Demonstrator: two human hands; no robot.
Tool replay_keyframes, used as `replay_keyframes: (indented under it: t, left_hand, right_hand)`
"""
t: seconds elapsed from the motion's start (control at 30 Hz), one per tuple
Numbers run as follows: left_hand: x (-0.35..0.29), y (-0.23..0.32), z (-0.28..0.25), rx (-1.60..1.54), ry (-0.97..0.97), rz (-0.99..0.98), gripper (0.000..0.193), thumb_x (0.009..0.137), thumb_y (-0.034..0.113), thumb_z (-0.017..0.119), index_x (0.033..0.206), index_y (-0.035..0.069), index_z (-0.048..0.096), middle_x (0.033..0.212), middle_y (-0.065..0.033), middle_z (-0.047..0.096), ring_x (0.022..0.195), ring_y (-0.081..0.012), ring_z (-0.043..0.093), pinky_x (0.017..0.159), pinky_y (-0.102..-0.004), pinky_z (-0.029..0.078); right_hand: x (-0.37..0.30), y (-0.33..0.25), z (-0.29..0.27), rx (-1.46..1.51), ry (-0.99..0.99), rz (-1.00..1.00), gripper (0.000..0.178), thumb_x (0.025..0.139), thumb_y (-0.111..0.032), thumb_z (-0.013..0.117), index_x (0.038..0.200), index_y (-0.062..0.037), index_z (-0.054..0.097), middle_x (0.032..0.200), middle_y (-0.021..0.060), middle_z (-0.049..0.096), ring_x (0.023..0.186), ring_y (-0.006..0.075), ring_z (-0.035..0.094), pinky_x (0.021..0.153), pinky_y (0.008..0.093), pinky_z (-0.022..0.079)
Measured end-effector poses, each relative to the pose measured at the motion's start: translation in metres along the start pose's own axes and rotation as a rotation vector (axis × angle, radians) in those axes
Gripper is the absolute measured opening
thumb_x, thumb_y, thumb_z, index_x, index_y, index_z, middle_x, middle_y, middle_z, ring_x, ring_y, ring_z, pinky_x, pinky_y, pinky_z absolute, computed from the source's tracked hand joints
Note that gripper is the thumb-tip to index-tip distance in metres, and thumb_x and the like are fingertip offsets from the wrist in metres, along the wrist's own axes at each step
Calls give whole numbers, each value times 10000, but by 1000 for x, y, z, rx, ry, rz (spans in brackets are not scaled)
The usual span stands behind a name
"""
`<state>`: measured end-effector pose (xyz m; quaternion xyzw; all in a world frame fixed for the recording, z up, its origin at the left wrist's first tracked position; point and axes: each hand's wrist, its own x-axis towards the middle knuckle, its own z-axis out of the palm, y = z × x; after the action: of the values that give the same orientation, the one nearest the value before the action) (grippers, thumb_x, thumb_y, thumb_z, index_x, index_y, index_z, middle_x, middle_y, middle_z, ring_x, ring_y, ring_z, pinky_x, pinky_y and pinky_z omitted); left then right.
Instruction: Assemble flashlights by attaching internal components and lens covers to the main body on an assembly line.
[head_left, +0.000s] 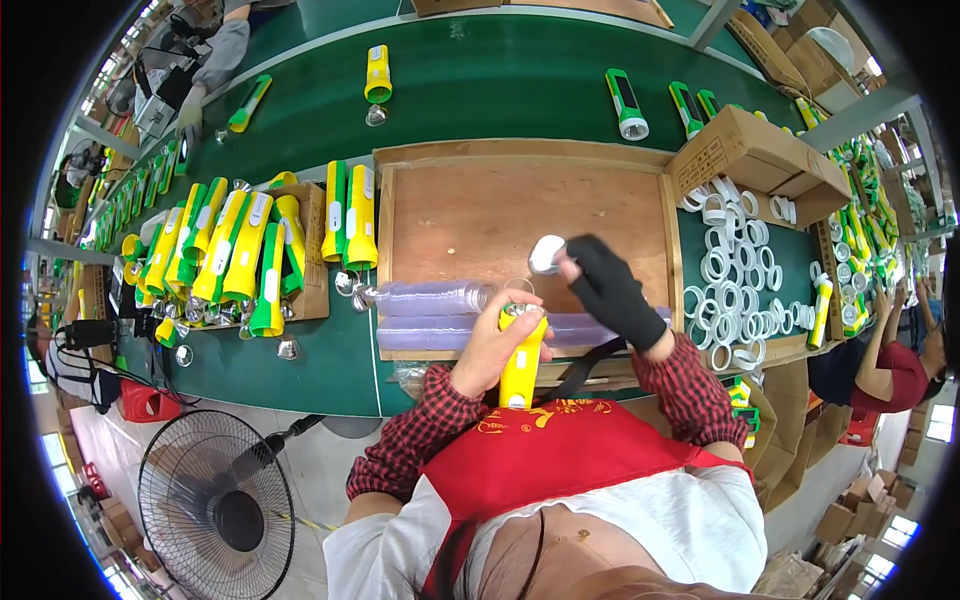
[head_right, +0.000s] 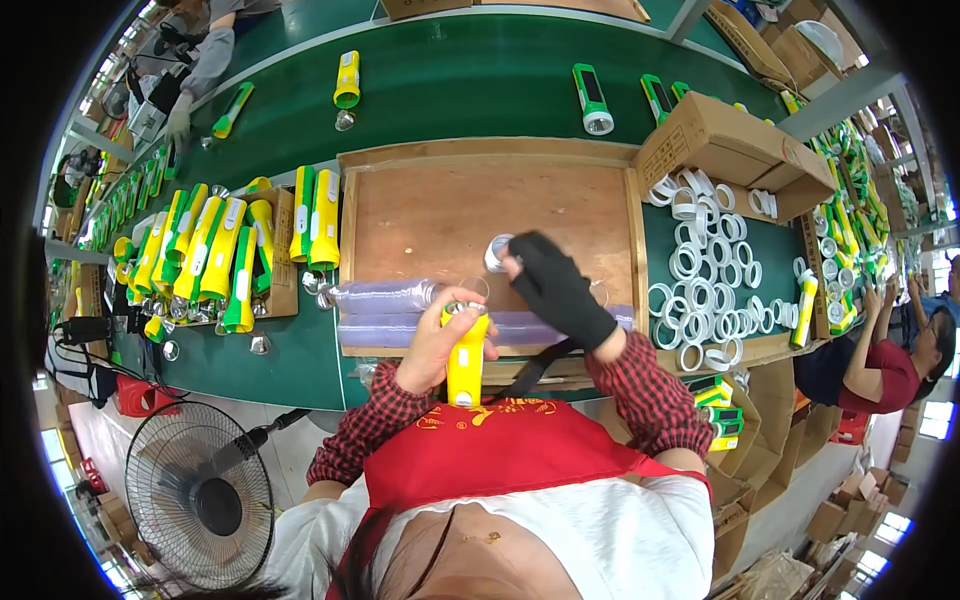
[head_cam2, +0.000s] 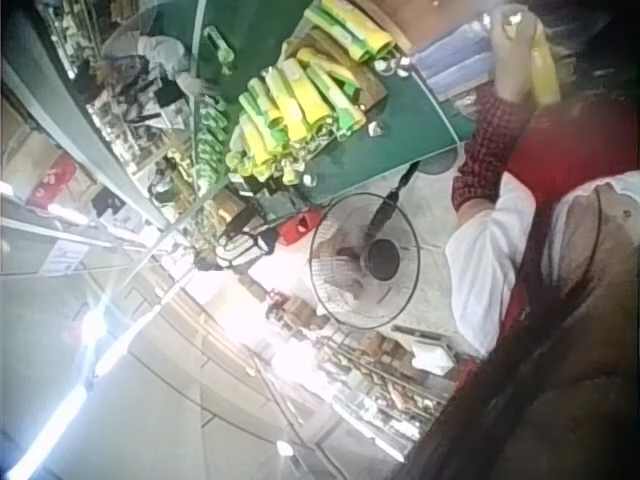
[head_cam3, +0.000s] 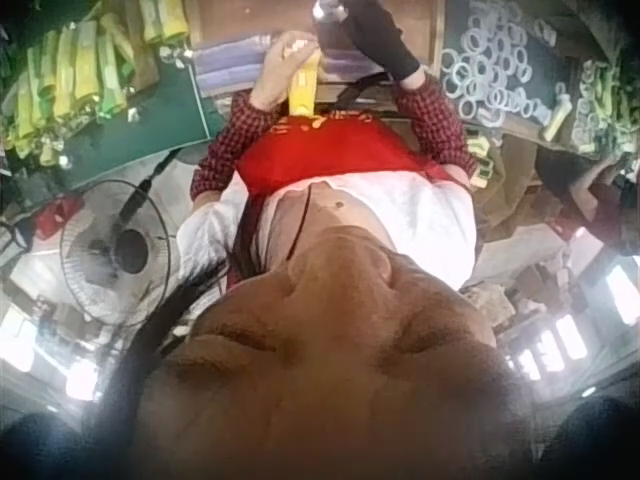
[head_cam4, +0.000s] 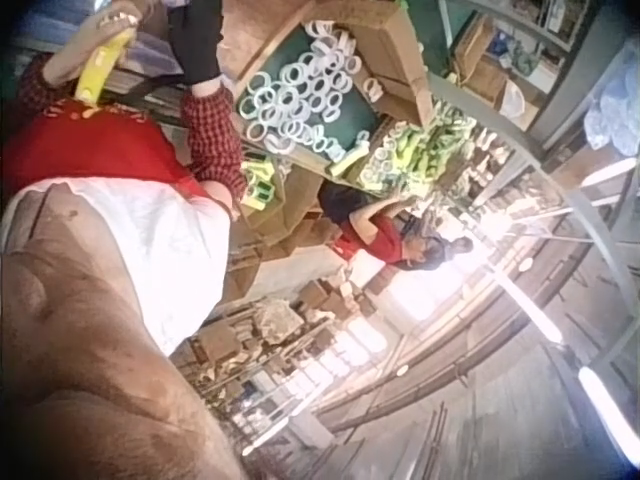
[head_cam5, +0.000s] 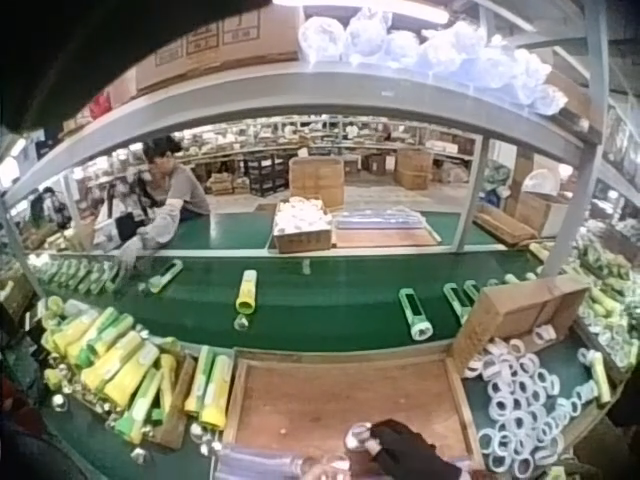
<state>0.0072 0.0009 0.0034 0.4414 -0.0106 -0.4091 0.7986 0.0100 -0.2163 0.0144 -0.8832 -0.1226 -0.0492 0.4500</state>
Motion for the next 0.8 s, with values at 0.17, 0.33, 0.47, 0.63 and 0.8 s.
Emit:
replay_keyframes:
  t: [0.17, 0.33, 0.47, 0.63, 0.8]
  left_hand:
    - [-6, 2, -2, 60, 23, -1, 334, 961, 288, 532, 1181, 58, 432, 908, -189, 619, 728, -251, 679, 678, -351, 567]
    - [-6, 1, -1, 82, 10, 10, 342, 970, 304, 506, 1184, 49, 427, 920, -189, 618, 735, -249, 678, 684, -354, 566]
    - [-4, -2, -5, 19, 18, 8, 354, 969, 301, 514, 1192, 41, 425, 923, -184, 620, 740, -253, 675, 693, -357, 564]
    - [-2, -2, -6, -91, -15, -35, 371, 959, 294, 562, 1212, 56, 431, 957, -172, 627, 775, -238, 677, 699, -331, 553]
    - [-1, -2, -8, -107, -32, -42, 380, 951, 269, 569, 1222, 50, 416, 959, -182, 621, 783, -248, 678, 729, -350, 559]
  right_hand:
    - [16, 36, 27, -438, 67, 85, 373, 782, -244, 709, 1071, -47, 579, 1062, 143, 587, 984, 350, 567, 784, 438, 489]
    - [15, 43, 31, -491, 37, 66, 400, 757, -254, 732, 1072, -52, 591, 1071, 141, 587, 997, 327, 565, 794, 419, 499]
    - [10, 21, 22, -500, 140, -59, 431, 782, -280, 727, 1112, -46, 579, 1084, 153, 581, 986, 332, 565, 792, 413, 494]
    - [13, 37, 19, -497, 90, 56, 386, 796, -268, 719, 1092, -52, 596, 1046, 147, 597, 988, 331, 564, 762, 404, 493]
    - [20, 48, 15, -121, 18, 299, 313, 813, -221, 692, 1058, -37, 631, 866, 133, 653, 817, 276, 639, 701, 360, 500]
